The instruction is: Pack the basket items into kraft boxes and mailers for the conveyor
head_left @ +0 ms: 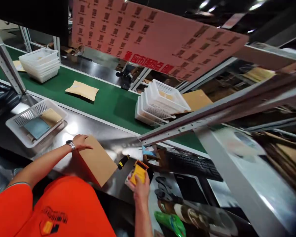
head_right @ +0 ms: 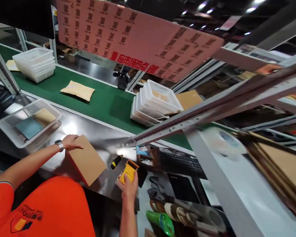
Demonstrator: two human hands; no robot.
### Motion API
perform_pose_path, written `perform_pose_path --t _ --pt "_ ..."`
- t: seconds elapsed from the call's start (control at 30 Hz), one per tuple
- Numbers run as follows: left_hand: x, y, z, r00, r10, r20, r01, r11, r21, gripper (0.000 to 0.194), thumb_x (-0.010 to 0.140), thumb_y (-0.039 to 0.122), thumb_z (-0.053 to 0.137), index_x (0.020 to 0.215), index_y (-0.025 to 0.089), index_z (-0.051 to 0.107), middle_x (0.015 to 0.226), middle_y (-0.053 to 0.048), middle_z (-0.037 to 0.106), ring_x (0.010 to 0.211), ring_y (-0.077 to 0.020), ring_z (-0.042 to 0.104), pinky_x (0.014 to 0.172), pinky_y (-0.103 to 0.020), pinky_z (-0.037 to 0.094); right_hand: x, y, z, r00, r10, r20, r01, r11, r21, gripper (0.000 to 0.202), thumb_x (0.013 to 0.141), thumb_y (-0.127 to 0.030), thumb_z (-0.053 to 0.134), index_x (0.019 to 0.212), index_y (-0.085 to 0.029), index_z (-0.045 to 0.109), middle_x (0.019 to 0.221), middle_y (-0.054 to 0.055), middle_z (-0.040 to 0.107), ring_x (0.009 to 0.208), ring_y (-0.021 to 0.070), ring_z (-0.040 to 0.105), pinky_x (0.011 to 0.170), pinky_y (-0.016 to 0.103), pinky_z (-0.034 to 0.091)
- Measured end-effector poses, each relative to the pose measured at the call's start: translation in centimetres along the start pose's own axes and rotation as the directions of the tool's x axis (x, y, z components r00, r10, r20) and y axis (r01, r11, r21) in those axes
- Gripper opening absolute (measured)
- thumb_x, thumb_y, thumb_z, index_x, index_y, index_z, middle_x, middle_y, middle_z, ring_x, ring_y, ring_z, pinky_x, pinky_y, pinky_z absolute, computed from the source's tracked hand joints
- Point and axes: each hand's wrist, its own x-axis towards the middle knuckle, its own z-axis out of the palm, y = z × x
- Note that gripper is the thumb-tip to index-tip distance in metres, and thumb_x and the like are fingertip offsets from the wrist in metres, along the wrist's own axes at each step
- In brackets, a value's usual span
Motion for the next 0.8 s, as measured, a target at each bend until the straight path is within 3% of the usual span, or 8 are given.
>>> perform_pose_path --t 0.1,0.23,0.37,0.47,0.6,0.67,0.73,0.8 --pt "0.3 0.0 0.3 1.0 0.029 0.01 -0.029 0.999 -0.014 0.066 0.083 0.072 0.089 0.123 0.02 0.084 0.126 -0.013 0.085 0.115 -0.0345 0.079 0.091 -0.033 0.055 -1.4 -3.9 -0.2 0.999 0.031 -0.007 -0.029 0.972 0.234 0.102 0.074 -0.063 0.082 0.163 -0.025 0.051 0.09 0.001 0.076 0.065 0.0223 0.069 0.058 0.037 0.062" --pt "0.8 -0.3 0.7 0.999 0.031 0.037 -0.031 0.999 -0.018 0.068 0.079 0.076 0.089 0.121 0.023 0.085 0.125 -0.012 0.085 0.115 -0.0351 0.079 0.09 -0.034 0.055 -5.0 -7.7 4.7 0.972 0.026 0.235 -0.085 0.965 0.248 0.081 0.088 -0.066 0.076 0.157 -0.026 0.063 0.08 0.002 0.075 0.057 0.0213 0.065 0.047 0.033 0.056" --pt "1.0 -0.5 0.9 0.998 0.065 0.013 -0.065 0.998 -0.01 0.072 0.079 0.079 0.088 0.119 0.02 0.084 0.122 -0.016 0.085 0.114 -0.0379 0.078 0.091 -0.036 0.055 -7.1 -8.1 10.6 0.934 0.081 0.349 -0.132 0.983 0.125 0.086 0.08 -0.074 0.083 0.145 -0.019 0.071 0.066 -0.001 0.068 0.049 0.0194 0.059 0.043 0.033 0.053" --pt "0.5 -0.4 0.9 0.998 0.07 -0.008 -0.07 0.995 -0.074 0.07 0.08 0.072 0.091 0.124 0.018 0.082 0.123 -0.016 0.084 0.116 -0.0382 0.078 0.095 -0.038 0.057 -6.8 -7.5 11.6 0.931 0.084 0.356 -0.135 0.983 0.122 0.087 0.077 -0.079 0.083 0.14 -0.02 0.071 0.063 -0.002 0.066 0.049 0.0196 0.06 0.042 0.033 0.054" --pt "-1.0 1.0 1.7 0.937 0.004 -0.351 -0.113 0.95 -0.292 0.062 0.095 0.059 0.081 0.142 0.019 0.072 0.14 -0.016 0.076 0.13 -0.0331 0.072 0.109 -0.041 0.058 -5.9 -6.6 10.1 0.934 0.065 0.352 -0.113 0.987 0.117 0.083 0.084 -0.08 0.076 0.143 -0.022 0.068 0.061 -0.003 0.064 0.044 0.0194 0.058 0.042 0.034 0.054" --pt "-1.8 2.3 2.2 0.907 -0.046 -0.42 -0.176 0.862 -0.475 0.054 0.104 0.062 0.067 0.134 0.018 0.074 0.129 -0.014 0.077 0.121 -0.0286 0.074 0.104 -0.039 0.061 -5.9 -6.1 9.7 0.938 0.032 0.346 -0.075 0.991 0.111 0.081 0.087 -0.079 0.073 0.143 -0.021 0.068 0.059 -0.003 0.063 0.043 0.0195 0.057 0.042 0.034 0.054" --pt "-2.3 3.9 2.4 0.976 -0.057 -0.211 -0.111 0.701 -0.704 0.06 0.108 0.072 0.054 0.115 0.016 0.076 0.104 -0.011 0.078 0.097 -0.024 0.076 0.084 -0.034 0.063 -6.3 -5.9 9.5 0.937 0.003 0.349 -0.04 0.994 0.098 0.082 0.088 -0.08 0.072 0.144 -0.02 0.067 0.059 -0.003 0.063 0.042 0.0192 0.056 0.042 0.034 0.053" --pt "-2.6 5.2 2.2 0.998 -0.009 0.067 0.062 0.538 -0.841 0.063 0.109 0.073 0.05 0.098 0.016 0.073 0.085 -0.007 0.075 0.076 -0.0192 0.072 0.067 -0.028 0.057 -6.7 -5.8 9.6 0.932 -0.017 0.362 -0.012 0.997 0.077 0.083 0.087 -0.08 0.073 0.144 -0.02 0.069 0.062 -0.002 0.065 0.044 0.0192 0.058 0.041 0.033 0.052"
